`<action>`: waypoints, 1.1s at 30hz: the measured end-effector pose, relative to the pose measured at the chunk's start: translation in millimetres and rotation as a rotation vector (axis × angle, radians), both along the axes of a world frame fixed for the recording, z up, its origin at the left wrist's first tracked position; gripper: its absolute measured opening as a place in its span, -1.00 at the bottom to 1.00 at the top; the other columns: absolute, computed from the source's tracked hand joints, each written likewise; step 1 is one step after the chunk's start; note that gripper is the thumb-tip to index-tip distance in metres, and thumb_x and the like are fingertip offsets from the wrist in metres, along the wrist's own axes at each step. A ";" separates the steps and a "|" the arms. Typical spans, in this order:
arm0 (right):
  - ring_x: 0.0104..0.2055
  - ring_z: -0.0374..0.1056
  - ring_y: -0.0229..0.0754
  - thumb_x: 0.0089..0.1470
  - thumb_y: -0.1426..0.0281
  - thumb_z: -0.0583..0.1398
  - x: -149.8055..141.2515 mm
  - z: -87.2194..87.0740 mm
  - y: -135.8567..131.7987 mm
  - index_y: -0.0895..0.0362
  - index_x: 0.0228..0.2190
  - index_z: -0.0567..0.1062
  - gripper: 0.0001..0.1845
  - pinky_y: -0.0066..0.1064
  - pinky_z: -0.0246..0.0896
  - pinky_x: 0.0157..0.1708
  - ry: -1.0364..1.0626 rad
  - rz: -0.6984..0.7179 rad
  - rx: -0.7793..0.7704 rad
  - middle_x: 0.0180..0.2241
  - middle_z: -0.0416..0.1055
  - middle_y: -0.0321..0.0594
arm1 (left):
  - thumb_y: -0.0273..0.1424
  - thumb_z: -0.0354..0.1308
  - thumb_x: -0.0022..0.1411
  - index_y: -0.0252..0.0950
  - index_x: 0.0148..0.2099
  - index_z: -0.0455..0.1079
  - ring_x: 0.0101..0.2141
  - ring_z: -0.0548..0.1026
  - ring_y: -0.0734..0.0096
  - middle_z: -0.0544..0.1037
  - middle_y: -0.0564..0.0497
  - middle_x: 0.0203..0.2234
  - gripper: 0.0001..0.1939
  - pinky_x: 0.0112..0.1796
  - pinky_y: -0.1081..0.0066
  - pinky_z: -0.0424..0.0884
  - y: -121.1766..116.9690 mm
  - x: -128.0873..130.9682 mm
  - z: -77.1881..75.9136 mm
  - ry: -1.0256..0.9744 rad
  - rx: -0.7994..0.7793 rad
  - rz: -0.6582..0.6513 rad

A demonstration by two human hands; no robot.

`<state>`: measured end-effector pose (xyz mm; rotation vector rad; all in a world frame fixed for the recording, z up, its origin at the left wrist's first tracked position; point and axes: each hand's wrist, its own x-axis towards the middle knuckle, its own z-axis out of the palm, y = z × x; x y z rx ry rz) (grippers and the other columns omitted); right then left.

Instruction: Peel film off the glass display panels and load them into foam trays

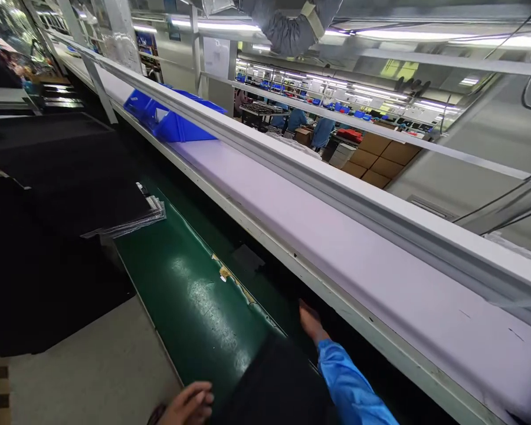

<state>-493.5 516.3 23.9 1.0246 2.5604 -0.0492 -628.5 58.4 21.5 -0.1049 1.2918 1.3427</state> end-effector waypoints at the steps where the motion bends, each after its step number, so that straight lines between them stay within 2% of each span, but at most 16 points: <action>1: 0.16 0.45 -0.06 0.13 0.72 -0.11 -6.0 10.3 -6.2 0.26 0.33 0.22 -0.24 -0.31 0.33 0.16 0.027 -0.004 -0.007 0.20 0.43 0.11 | 0.30 0.41 -0.37 0.08 -0.33 0.60 -0.10 0.63 -0.16 0.69 -0.03 -0.27 -0.41 0.10 -0.02 0.46 20.7 -3.3 3.0 0.030 0.054 0.013; 3: 0.15 0.46 -0.04 0.11 0.73 -0.12 -23.9 26.2 -38.0 0.24 0.32 0.25 -0.23 -0.29 0.34 0.15 0.125 0.010 -0.039 0.17 0.46 0.09 | 0.16 0.46 -0.17 -0.01 -0.15 0.61 -0.01 0.60 -0.15 0.67 -0.17 -0.09 -0.43 0.10 -0.02 0.45 66.1 -9.6 14.5 0.044 0.140 0.060; 5: 0.20 0.43 -0.01 0.13 0.70 -0.09 -46.2 34.9 -92.3 0.20 0.29 0.32 -0.27 -0.22 0.33 0.19 0.290 0.077 -0.103 0.19 0.45 0.07 | -0.01 0.49 -0.04 -0.09 0.10 0.52 0.26 0.39 -0.08 0.48 -0.28 0.22 -0.33 0.19 0.06 0.38 108.7 -16.5 30.3 -0.044 0.245 0.107; 6: 0.24 0.38 0.01 0.15 0.67 -0.06 -57.9 36.9 -123.2 0.19 0.26 0.36 -0.32 -0.18 0.29 0.23 0.383 0.129 -0.138 0.21 0.42 0.06 | -0.07 0.49 0.01 -0.14 0.16 0.47 0.33 0.28 -0.05 0.38 -0.28 0.31 -0.32 0.24 0.06 0.32 125.9 -20.7 37.8 -0.084 0.289 0.160; 7: 0.29 0.33 0.03 0.18 0.63 -0.04 -69.6 38.1 -152.9 0.19 0.25 0.39 -0.36 -0.14 0.24 0.27 0.465 0.176 -0.176 0.23 0.40 0.06 | -0.13 0.48 0.06 -0.19 0.16 0.46 0.36 0.22 -0.04 0.35 -0.29 0.33 -0.35 0.27 0.05 0.28 139.0 -25.8 44.0 -0.132 0.325 0.236; 9: 0.32 0.28 0.08 0.20 0.54 0.05 -93.2 40.1 -198.0 0.15 0.25 0.38 -0.40 -0.08 0.25 0.27 0.561 0.267 -0.296 0.27 0.36 0.04 | -0.22 0.39 0.19 -0.31 0.07 0.50 0.33 0.29 -0.02 0.46 -0.32 0.24 -0.55 0.29 0.09 0.28 150.0 -40.2 50.1 -0.195 0.358 0.416; 11: 0.30 0.31 0.05 0.19 0.46 0.11 -118.3 43.9 -212.1 0.08 0.27 0.36 -0.39 -0.11 0.29 0.24 0.563 0.343 -0.440 0.26 0.37 -0.03 | -0.32 0.29 0.30 -0.38 -0.03 0.54 0.21 0.46 0.00 0.62 -0.32 0.05 -0.73 0.23 0.14 0.38 140.6 -62.2 47.1 -0.253 0.309 0.556; 13: 0.27 0.35 -0.01 0.22 0.43 0.10 -147.4 47.9 -194.6 0.06 0.28 0.36 -0.40 -0.17 0.27 0.25 0.505 0.316 -0.470 0.24 0.40 -0.07 | -0.41 0.26 0.32 -0.42 -0.04 0.54 0.09 0.57 0.01 0.69 -0.29 -0.10 -0.79 0.14 0.16 0.49 116.3 -90.4 37.8 -0.312 0.230 0.615; 16: 0.36 0.22 -0.03 0.20 0.51 0.08 -197.4 40.1 -138.5 0.18 0.35 0.23 -0.32 -0.20 0.13 0.32 0.281 0.092 -0.247 0.34 0.25 0.06 | -0.51 0.24 0.31 -0.48 0.03 0.50 0.00 0.63 0.01 0.71 -0.27 -0.18 -0.74 0.07 0.14 0.56 71.4 -134.1 21.9 -0.342 0.182 0.655; 18: 0.44 0.06 0.02 0.13 0.59 0.11 -226.4 20.6 -104.3 0.20 0.39 0.11 -0.19 -0.18 0.07 0.34 0.076 -0.021 -0.106 0.42 0.05 0.15 | -0.53 0.22 0.31 -0.49 0.06 0.50 0.01 0.62 0.00 0.71 -0.27 -0.16 -0.72 0.08 0.14 0.56 46.2 -157.7 14.1 -0.362 0.176 0.662; 20: 0.47 -0.04 0.11 0.10 0.65 0.10 -245.2 -5.8 -82.2 0.19 0.40 0.09 -0.15 -0.09 0.04 0.34 -0.037 -0.072 -0.039 0.44 -0.04 0.23 | -0.52 0.23 0.30 -0.46 0.08 0.50 0.04 0.60 -0.01 0.70 -0.25 -0.10 -0.69 0.09 0.15 0.55 27.5 -174.8 8.5 -0.406 0.191 0.643; 23: 0.46 -0.05 0.27 0.17 0.64 0.04 -254.1 -41.1 -69.8 0.31 0.39 0.08 -0.23 0.10 0.01 0.31 -0.059 -0.085 0.005 0.40 -0.08 0.46 | -0.48 0.27 0.27 -0.39 0.10 0.51 0.09 0.57 -0.02 0.68 -0.21 -0.03 -0.65 0.09 0.16 0.54 8.6 -188.7 1.0 -0.437 0.229 0.619; 25: 0.44 -0.01 0.33 0.21 0.61 0.03 -252.0 -53.6 -69.2 0.36 0.38 0.07 -0.27 0.17 0.01 0.28 -0.061 -0.077 0.034 0.37 -0.08 0.59 | -0.47 0.30 0.24 -0.39 0.13 0.49 0.10 0.56 -0.02 0.67 -0.21 -0.01 -0.59 0.09 0.16 0.54 -0.6 -191.7 -4.4 -0.434 0.244 0.611; 27: 0.41 0.05 0.35 0.22 0.58 0.03 -247.5 -55.9 -70.0 0.36 0.37 0.08 -0.29 0.19 0.05 0.24 -0.053 -0.059 0.055 0.35 -0.04 0.62 | -0.46 0.31 0.24 -0.41 0.18 0.45 0.11 0.56 -0.03 0.67 -0.24 -0.02 -0.54 0.12 0.14 0.52 -8.1 -191.3 -10.0 -0.435 0.242 0.603; 29: 0.37 0.14 0.33 0.21 0.56 0.05 -242.8 -49.3 -69.3 0.35 0.36 0.12 -0.30 0.19 0.11 0.21 -0.031 -0.046 0.077 0.32 0.04 0.60 | -0.45 0.30 0.25 -0.41 0.22 0.42 0.10 0.56 -0.06 0.68 -0.26 -0.04 -0.50 0.14 0.10 0.50 -13.4 -188.8 -14.9 -0.429 0.221 0.602; 33: 0.17 0.41 0.16 0.23 0.54 0.00 -237.2 -18.0 -61.2 0.32 0.30 0.22 -0.38 0.01 0.30 0.10 0.052 -0.068 0.104 0.15 0.36 0.45 | -0.41 0.37 0.18 -0.35 0.23 0.41 0.06 0.58 -0.16 0.70 -0.22 -0.09 -0.43 0.13 -0.01 0.50 -18.5 -183.0 -18.6 -0.428 0.186 0.582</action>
